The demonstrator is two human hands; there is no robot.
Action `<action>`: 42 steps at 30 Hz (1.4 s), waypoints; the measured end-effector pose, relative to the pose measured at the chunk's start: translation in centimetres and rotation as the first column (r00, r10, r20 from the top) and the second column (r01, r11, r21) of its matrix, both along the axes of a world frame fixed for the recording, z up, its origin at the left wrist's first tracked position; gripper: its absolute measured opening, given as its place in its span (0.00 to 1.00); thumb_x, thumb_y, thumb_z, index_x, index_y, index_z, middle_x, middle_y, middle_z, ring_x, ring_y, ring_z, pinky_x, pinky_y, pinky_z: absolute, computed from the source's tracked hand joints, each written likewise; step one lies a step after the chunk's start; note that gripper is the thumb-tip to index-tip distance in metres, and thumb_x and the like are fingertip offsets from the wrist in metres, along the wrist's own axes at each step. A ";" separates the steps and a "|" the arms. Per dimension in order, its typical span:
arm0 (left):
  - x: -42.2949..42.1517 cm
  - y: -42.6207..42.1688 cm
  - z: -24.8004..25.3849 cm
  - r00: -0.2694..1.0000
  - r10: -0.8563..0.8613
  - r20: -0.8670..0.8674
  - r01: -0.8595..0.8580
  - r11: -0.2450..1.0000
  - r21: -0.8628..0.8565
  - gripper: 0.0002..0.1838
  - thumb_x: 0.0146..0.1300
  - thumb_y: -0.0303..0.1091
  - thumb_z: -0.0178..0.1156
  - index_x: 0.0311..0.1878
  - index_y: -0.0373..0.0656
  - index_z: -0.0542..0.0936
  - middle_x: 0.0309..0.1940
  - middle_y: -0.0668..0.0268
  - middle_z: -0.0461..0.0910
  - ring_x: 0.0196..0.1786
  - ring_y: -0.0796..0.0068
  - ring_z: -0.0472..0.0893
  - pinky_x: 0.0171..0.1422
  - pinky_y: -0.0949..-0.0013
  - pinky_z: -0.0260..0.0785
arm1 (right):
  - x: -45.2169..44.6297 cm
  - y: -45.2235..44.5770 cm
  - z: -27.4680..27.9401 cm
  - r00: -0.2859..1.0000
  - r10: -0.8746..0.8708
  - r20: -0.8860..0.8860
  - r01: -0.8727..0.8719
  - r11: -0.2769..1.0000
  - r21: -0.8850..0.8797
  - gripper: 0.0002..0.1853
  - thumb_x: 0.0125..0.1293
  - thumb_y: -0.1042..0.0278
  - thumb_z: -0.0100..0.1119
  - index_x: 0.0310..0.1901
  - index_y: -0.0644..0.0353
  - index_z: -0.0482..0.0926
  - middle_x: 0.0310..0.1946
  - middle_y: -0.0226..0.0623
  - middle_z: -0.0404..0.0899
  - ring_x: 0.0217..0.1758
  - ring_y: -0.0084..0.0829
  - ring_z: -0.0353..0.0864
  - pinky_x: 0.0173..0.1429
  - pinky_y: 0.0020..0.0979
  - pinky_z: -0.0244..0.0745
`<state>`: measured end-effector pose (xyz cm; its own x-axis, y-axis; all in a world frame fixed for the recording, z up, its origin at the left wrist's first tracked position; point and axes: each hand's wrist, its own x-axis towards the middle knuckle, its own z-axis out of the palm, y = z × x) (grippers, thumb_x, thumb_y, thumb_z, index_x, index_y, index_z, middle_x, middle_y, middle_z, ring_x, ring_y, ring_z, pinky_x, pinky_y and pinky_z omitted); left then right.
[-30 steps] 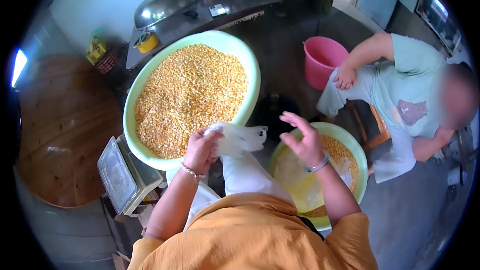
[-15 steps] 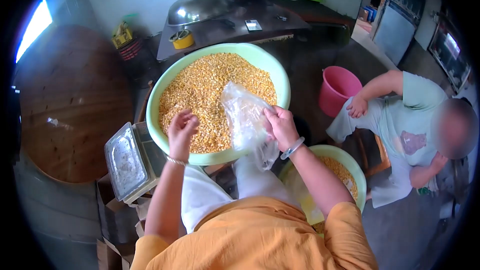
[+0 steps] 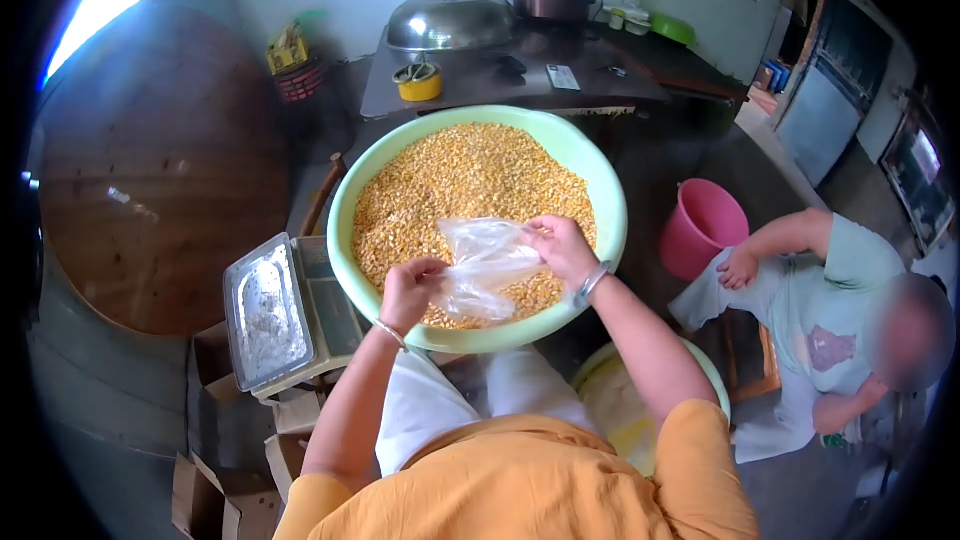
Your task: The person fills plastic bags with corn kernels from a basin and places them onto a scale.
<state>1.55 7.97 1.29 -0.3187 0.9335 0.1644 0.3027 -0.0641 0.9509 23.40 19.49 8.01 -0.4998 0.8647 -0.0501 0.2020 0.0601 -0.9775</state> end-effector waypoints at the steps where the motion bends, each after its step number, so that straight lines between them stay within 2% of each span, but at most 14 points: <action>1: -0.7 0.0 -0.3 0.993 -0.021 0.119 0.024 0.999 -0.025 0.08 0.56 0.22 0.57 0.40 0.35 0.80 0.31 0.65 0.81 0.32 0.79 0.79 0.38 0.75 0.72 | -0.1 1.2 -1.0 0.999 0.025 0.047 -0.026 1.000 0.016 0.10 0.61 0.67 0.60 0.40 0.63 0.78 0.23 0.28 0.76 0.22 0.17 0.70 0.26 0.20 0.68; 5: -1.9 -0.3 -0.3 0.935 0.010 0.356 0.028 0.994 -0.103 0.08 0.62 0.28 0.56 0.41 0.34 0.78 0.29 0.71 0.78 0.32 0.83 0.75 0.38 0.77 0.68 | -1.3 2.0 -2.3 0.921 -0.069 0.385 -0.114 0.894 0.433 0.18 0.58 0.65 0.62 0.49 0.62 0.75 0.34 0.35 0.81 0.39 0.32 0.80 0.42 0.31 0.75; 8: -2.1 -0.4 -0.4 0.947 -0.022 0.321 0.076 0.985 -0.157 0.09 0.63 0.30 0.56 0.40 0.34 0.78 0.28 0.72 0.76 0.32 0.84 0.72 0.37 0.77 0.66 | -2.4 -0.7 -0.1 0.955 -0.110 0.276 -0.220 0.364 0.905 0.25 0.54 0.63 0.63 0.54 0.60 0.72 0.48 0.40 0.77 0.58 0.39 0.72 0.59 0.41 0.66; 11: -1.7 -0.3 -0.1 0.917 -0.104 0.386 0.161 0.980 -0.119 0.08 0.63 0.28 0.54 0.41 0.34 0.77 0.32 0.69 0.79 0.34 0.82 0.75 0.40 0.78 0.68 | -4.0 -3.0 0.2 0.903 0.040 0.427 -0.423 0.249 0.871 0.26 0.53 0.64 0.61 0.55 0.60 0.71 0.56 0.41 0.71 0.64 0.37 0.64 0.65 0.45 0.56; 14: -0.9 -0.1 0.0 0.697 -0.169 0.696 0.265 0.964 -0.031 0.07 0.63 0.25 0.53 0.42 0.35 0.77 0.33 0.67 0.79 0.35 0.78 0.77 0.42 0.76 0.70 | -5.3 -2.6 -2.3 0.820 0.077 0.567 -0.541 0.427 0.725 0.29 0.49 0.69 0.63 0.56 0.60 0.70 0.56 0.44 0.70 0.62 0.38 0.68 0.69 0.43 0.50; 15: -0.9 -0.2 -0.1 0.599 -0.198 0.776 0.286 0.958 0.024 0.08 0.61 0.22 0.51 0.42 0.36 0.77 0.34 0.65 0.78 0.36 0.76 0.78 0.41 0.74 0.71 | -5.8 -1.8 -3.9 0.832 0.048 0.553 -0.513 0.446 0.733 0.20 0.49 0.70 0.62 0.48 0.58 0.77 0.44 0.43 0.79 0.50 0.35 0.78 0.60 0.38 0.65; 18: -2.2 -0.4 -0.8 0.657 -0.086 0.749 0.205 0.977 -0.067 0.06 0.62 0.21 0.52 0.41 0.36 0.76 0.33 0.66 0.78 0.35 0.77 0.78 0.40 0.75 0.71 | -6.1 -0.8 -5.5 0.938 0.143 0.314 -0.303 0.779 0.549 0.09 0.52 0.67 0.59 0.36 0.55 0.82 0.29 0.41 0.81 0.35 0.38 0.81 0.44 0.35 0.74; 19: -3.3 -0.2 -1.5 0.763 -0.035 0.645 0.140 0.984 -0.112 0.07 0.60 0.19 0.51 0.39 0.36 0.77 0.32 0.66 0.78 0.34 0.76 0.78 0.39 0.75 0.71 | -5.7 -1.2 -4.7 0.962 0.130 0.238 -0.253 0.747 0.615 0.06 0.52 0.65 0.61 0.31 0.55 0.83 0.23 0.41 0.81 0.26 0.38 0.81 0.34 0.32 0.75; 24: -6.9 1.3 -3.1 0.989 0.148 -0.005 -0.148 0.989 -0.018 0.10 0.54 0.19 0.59 0.41 0.35 0.79 0.33 0.67 0.79 0.35 0.82 0.76 0.41 0.80 0.70 | -3.9 -0.5 -3.2 0.915 0.153 0.374 -0.347 0.773 0.532 0.12 0.54 0.56 0.64 0.32 0.56 0.83 0.25 0.40 0.81 0.28 0.37 0.81 0.35 0.33 0.74; 28: -0.3 -0.6 5.5 0.754 0.249 -0.607 -0.010 0.929 0.370 0.26 0.47 0.27 0.67 0.52 0.41 0.74 0.48 0.59 0.77 0.51 0.62 0.76 0.58 0.64 0.66 | -3.8 0.6 -3.8 0.935 0.147 0.323 -0.268 0.890 0.369 0.15 0.56 0.55 0.64 0.33 0.60 0.83 0.23 0.37 0.81 0.24 0.28 0.78 0.31 0.29 0.72; 30: 2.7 -0.9 6.6 0.631 0.087 -0.771 0.139 0.965 0.223 0.33 0.44 0.33 0.69 0.57 0.46 0.70 0.55 0.56 0.71 0.58 0.54 0.70 0.65 0.57 0.57 | -4.6 0.9 -4.5 0.975 0.180 0.129 -0.199 0.968 0.153 0.15 0.58 0.56 0.64 0.32 0.63 0.83 0.22 0.34 0.80 0.23 0.23 0.76 0.30 0.27 0.71; 34: 1.3 1.5 1.3 0.745 0.069 -0.664 -0.069 0.997 0.026 0.15 0.49 0.27 0.61 0.44 0.47 0.81 0.35 0.56 0.81 0.40 0.57 0.80 0.45 0.60 0.72 | -4.5 0.8 -3.0 0.962 0.272 -0.017 -0.271 0.952 -0.142 0.16 0.59 0.58 0.64 0.35 0.66 0.82 0.25 0.31 0.81 0.26 0.18 0.76 0.32 0.24 0.71; 36: -0.5 1.4 0.3 0.711 0.334 -0.619 -0.224 0.942 0.252 0.09 0.49 0.24 0.58 0.34 0.46 0.84 0.24 0.56 0.80 0.30 0.57 0.80 0.36 0.62 0.73 | -4.0 1.8 -4.6 0.940 0.340 -0.010 -0.340 0.940 0.032 0.13 0.56 0.62 0.66 0.37 0.64 0.82 0.27 0.29 0.82 0.26 0.18 0.76 0.34 0.23 0.72; 42: -7.4 -2.4 2.3 0.740 0.080 -0.668 -0.215 0.969 -0.121 0.07 0.50 0.24 0.61 0.33 0.42 0.83 0.38 0.60 0.82 0.42 0.62 0.81 0.50 0.67 0.71 | -3.6 5.4 -8.0 0.923 0.181 0.339 -0.266 0.937 0.226 0.07 0.55 0.68 0.64 0.27 0.62 0.81 0.19 0.35 0.79 0.23 0.20 0.75 0.31 0.26 0.70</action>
<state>-5.90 5.56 3.61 -0.3312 0.9175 0.2204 0.8443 0.1839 0.5033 19.76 24.90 0.02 -0.6777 0.7351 -0.0203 0.4414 0.3846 -0.8107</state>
